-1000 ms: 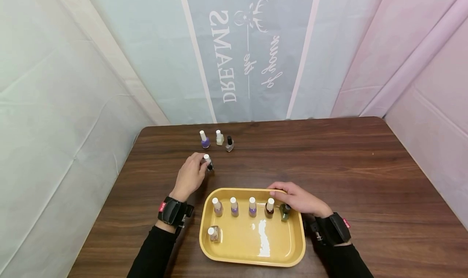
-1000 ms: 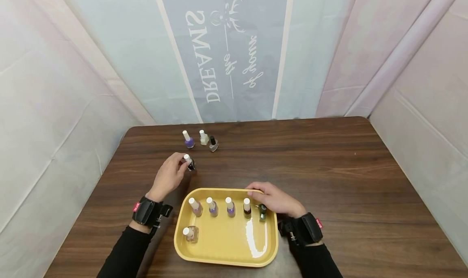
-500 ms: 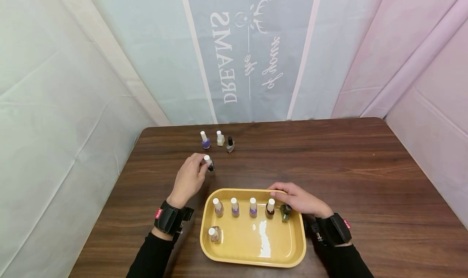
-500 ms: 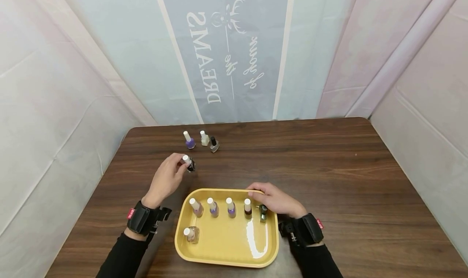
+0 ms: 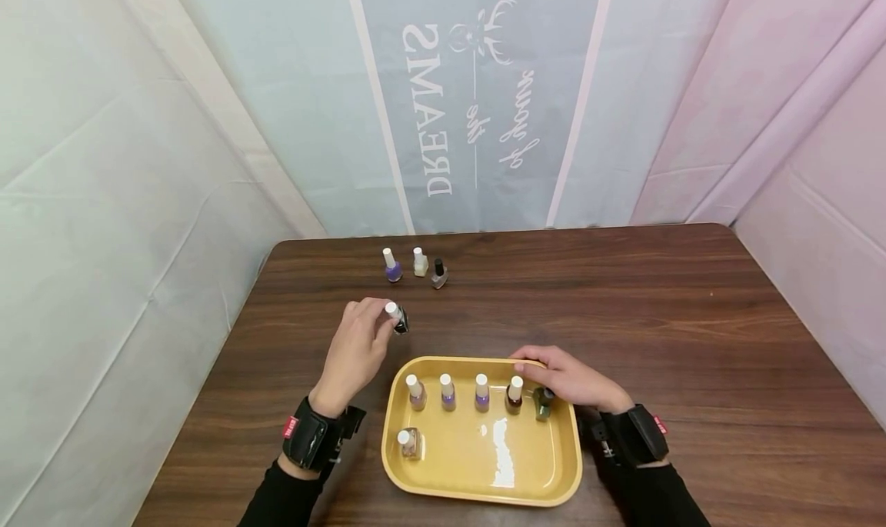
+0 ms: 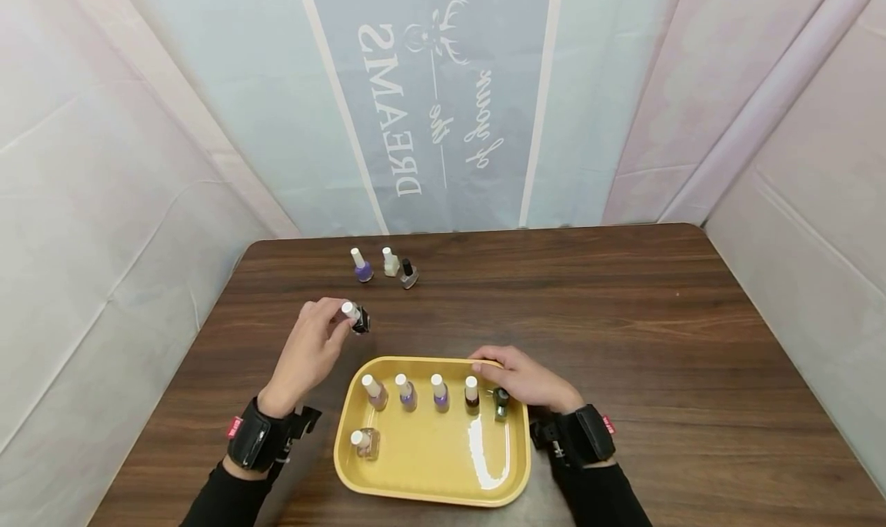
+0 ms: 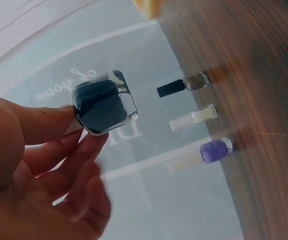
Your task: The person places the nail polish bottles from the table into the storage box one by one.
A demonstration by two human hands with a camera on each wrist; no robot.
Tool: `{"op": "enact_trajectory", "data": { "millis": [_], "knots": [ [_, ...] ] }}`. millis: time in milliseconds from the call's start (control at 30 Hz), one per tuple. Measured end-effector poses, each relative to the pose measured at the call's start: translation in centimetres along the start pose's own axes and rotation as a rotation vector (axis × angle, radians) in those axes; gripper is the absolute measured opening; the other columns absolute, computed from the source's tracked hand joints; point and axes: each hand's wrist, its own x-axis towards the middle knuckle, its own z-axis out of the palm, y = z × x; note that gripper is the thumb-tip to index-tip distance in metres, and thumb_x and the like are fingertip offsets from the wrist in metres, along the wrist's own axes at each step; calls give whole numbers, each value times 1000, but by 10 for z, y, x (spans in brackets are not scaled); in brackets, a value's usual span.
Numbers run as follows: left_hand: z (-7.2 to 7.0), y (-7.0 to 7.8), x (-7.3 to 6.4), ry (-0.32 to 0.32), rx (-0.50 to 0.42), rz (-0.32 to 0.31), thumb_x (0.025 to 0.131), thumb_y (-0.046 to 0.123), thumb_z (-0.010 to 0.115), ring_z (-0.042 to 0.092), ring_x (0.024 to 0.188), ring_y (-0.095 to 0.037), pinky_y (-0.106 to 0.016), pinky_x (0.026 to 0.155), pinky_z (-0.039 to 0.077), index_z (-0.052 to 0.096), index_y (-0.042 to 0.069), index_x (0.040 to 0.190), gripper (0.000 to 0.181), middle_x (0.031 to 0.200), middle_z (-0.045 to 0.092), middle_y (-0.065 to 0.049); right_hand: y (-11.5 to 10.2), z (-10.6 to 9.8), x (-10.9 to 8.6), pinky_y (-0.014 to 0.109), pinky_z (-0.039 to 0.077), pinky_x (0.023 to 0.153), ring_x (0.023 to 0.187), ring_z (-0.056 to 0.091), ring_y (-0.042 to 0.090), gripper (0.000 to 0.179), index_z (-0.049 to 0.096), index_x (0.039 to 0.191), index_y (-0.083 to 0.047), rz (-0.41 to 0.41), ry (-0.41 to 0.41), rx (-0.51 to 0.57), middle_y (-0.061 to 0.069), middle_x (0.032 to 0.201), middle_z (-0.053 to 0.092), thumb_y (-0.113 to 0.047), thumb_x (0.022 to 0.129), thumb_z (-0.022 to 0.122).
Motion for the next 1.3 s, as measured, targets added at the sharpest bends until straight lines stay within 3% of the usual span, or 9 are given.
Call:
{"op": "enact_trajectory", "data": {
  "millis": [167, 433, 1000, 1300],
  "knots": [
    [-3, 3, -7, 34, -12, 38, 91, 8, 66, 45, 88, -22, -33, 76, 35, 67, 11, 98, 8, 102, 67, -7, 1, 0, 0, 25, 51, 83, 94, 61, 7, 28, 63, 121, -15, -5, 2, 1, 6, 111, 67, -28, 104, 45],
    [-12, 12, -18, 50, 5, 90, 90, 9, 68, 46, 87, -20, -32, 78, 35, 68, 12, 99, 10, 101, 68, -5, 3, 0, 0, 25, 52, 81, 93, 61, 7, 27, 63, 119, -14, -7, 7, -9, 5, 109, 67, -28, 104, 45],
    [-21, 29, -45, 33, 28, 168, 80, 9, 78, 45, 80, -12, -27, 71, 37, 71, 11, 100, 21, 97, 72, 1, 3, 0, 1, 24, 52, 81, 92, 60, 6, 26, 64, 118, -14, -12, 23, -34, 4, 107, 67, -27, 103, 47],
    [-20, 36, -55, 5, 37, 161, 76, 11, 82, 39, 77, -7, -22, 67, 33, 73, 12, 100, 26, 94, 73, 4, 2, 0, 2, 24, 52, 81, 92, 61, 8, 26, 63, 118, -14, -11, 23, -38, 6, 108, 67, -27, 103, 46]
  ]
}}
